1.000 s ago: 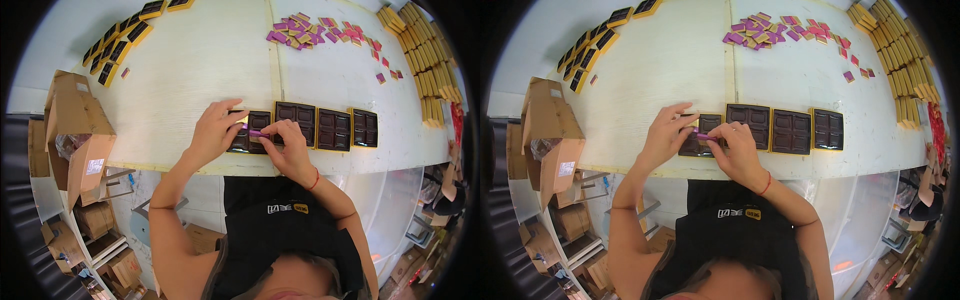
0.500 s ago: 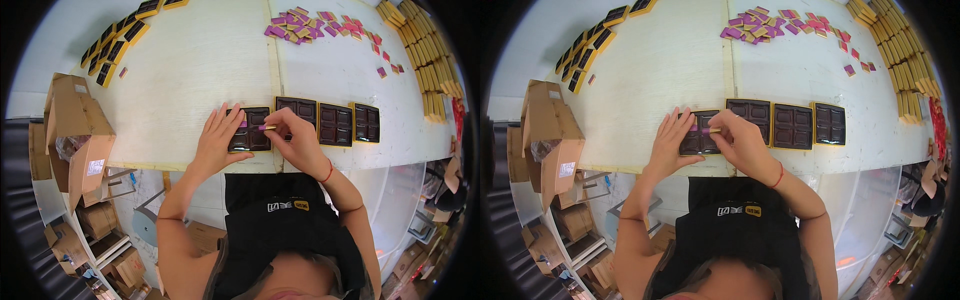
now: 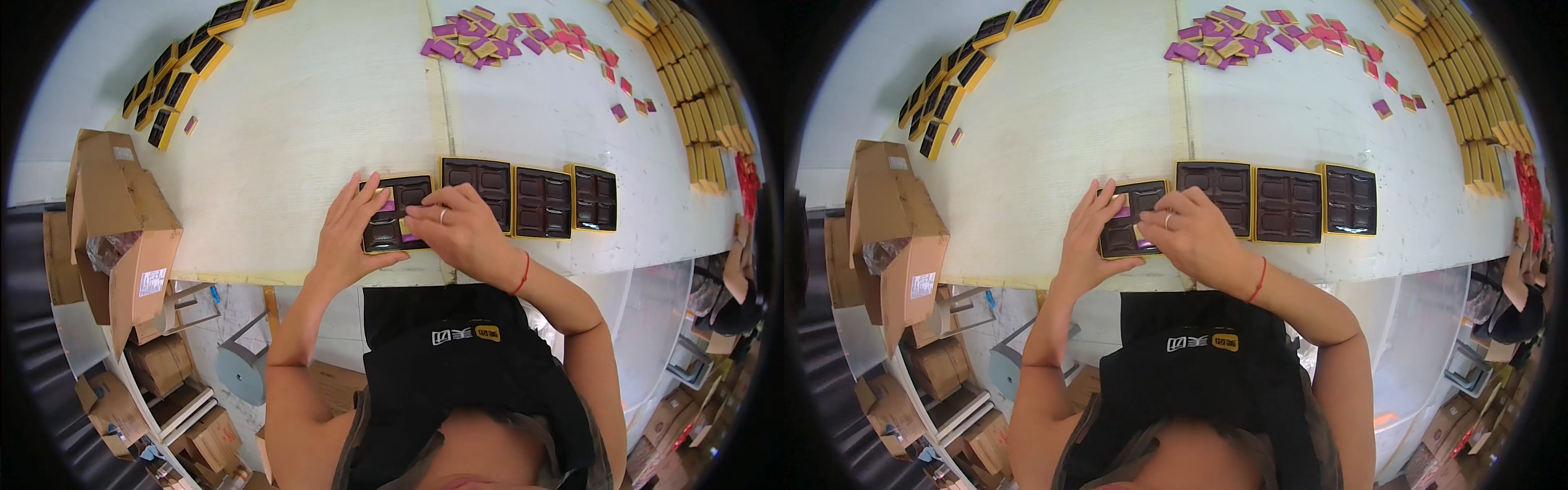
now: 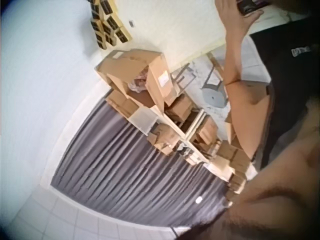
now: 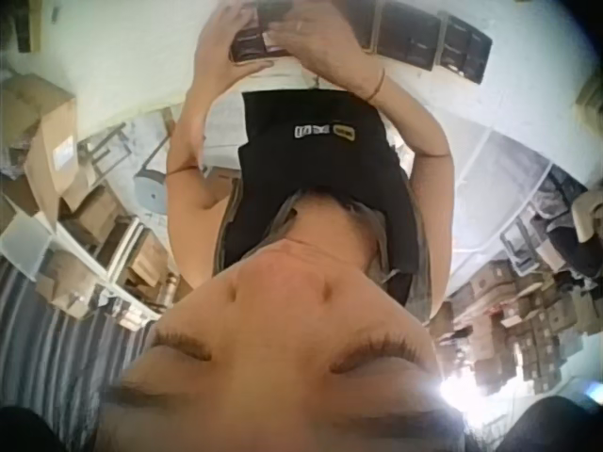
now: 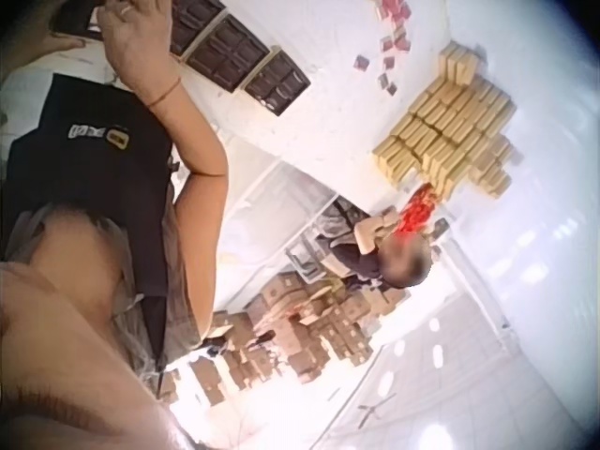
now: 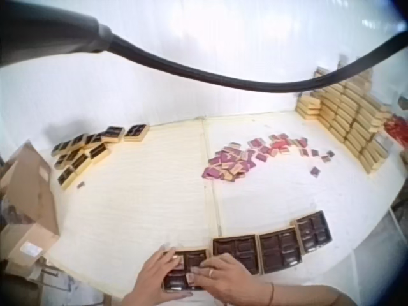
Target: The person places small pink and yellow rectangular pieces into black tray compartments on a white table. They then cover the filled trays with clear plastic lids and stack the completed units.
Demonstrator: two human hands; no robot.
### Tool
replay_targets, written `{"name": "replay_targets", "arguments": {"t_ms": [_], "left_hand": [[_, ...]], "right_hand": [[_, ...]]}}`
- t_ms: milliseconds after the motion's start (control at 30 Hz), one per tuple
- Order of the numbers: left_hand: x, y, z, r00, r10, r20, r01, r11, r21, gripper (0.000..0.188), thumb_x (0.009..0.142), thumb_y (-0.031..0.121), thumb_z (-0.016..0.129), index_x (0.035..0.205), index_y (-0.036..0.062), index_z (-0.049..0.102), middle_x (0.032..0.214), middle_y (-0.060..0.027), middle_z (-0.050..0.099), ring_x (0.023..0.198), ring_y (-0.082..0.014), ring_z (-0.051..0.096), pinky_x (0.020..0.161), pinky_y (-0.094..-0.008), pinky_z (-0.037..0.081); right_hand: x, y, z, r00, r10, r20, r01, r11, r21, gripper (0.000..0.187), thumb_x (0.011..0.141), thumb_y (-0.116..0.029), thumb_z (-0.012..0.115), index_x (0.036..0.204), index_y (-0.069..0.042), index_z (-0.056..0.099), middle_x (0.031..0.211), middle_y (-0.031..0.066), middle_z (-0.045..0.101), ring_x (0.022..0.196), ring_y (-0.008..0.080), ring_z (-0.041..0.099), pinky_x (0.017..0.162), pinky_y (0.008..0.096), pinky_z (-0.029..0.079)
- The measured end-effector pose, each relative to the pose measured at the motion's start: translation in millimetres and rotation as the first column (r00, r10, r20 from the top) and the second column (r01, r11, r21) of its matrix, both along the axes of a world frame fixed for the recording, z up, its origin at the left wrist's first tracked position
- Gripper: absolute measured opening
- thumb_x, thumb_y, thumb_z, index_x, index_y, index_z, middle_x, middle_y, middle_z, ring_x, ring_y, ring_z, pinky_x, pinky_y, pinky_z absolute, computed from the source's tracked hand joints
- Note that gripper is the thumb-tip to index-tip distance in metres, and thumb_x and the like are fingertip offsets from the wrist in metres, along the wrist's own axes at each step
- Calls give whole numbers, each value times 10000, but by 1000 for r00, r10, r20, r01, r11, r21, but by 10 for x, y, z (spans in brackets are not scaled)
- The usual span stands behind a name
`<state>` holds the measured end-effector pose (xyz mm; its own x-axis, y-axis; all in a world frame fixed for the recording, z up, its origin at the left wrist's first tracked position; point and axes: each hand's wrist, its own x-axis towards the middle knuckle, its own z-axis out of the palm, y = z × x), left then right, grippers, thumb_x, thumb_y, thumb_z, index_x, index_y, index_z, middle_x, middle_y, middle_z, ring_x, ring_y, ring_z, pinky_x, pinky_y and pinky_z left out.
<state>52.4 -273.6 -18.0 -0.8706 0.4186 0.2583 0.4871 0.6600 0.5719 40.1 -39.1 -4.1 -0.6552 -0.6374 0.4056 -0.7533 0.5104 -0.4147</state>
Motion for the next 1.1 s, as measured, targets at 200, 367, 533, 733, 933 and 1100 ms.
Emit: {"name": "replay_targets", "arguments": {"t_ms": [200,367,533,733,933,1100], "left_hand": [[29,-9,-17,1000,5,-18,-6,999,-33,933,556,337,926,1368,106,529,1509,-112,445,1423,-365,351,1118,-465,356],[16,52,17,1000,12,-3,-12,1000,-24,898,535,322,929,1319,84,561,1478,-113,477,1395,-367,386,1131,-476,328],[-312,91,313,991,-105,-76,92,983,-161,671,636,294,875,1213,69,618,1356,-113,567,1325,-357,454,1146,-495,285],[-1603,1094,233,953,-205,-222,198,979,-57,296,857,194,717,1108,52,653,1180,-109,654,1104,-334,589,937,-410,466],[-2674,1853,39,977,-1,-213,-13,998,-66,291,863,205,703,1139,120,671,1069,-100,649,1000,-313,613,857,-419,494],[-2578,1860,195,997,17,-69,-29,986,-166,158,836,155,714,971,96,658,1060,-89,641,909,-277,639,779,-401,523]], "right_hand": [[323,73,5,998,-37,-55,42,996,78,434,767,-224,757,1144,-27,669,1297,80,564,1252,277,488,1011,450,378],[237,107,76,995,103,-1,-103,994,48,375,851,-316,693,1075,-17,656,1150,97,598,1166,280,512,1070,469,339],[-151,531,223,998,60,26,-52,972,-231,273,824,-187,708,1070,-82,650,1065,86,632,1093,288,561,996,454,408],[-1442,1284,28,928,-372,17,369,915,-162,310,831,-40,647,1137,-90,655,1090,139,649,1050,348,585,918,435,475],[-2496,1253,-199,857,-495,147,507,860,-60,275,819,-134,641,1077,-45,673,972,226,657,937,388,637,820,454,520],[-2438,1436,-308,832,-547,94,554,828,-86,186,790,-145,692,950,-50,707,887,167,692,868,355,655,783,437,523]]}}
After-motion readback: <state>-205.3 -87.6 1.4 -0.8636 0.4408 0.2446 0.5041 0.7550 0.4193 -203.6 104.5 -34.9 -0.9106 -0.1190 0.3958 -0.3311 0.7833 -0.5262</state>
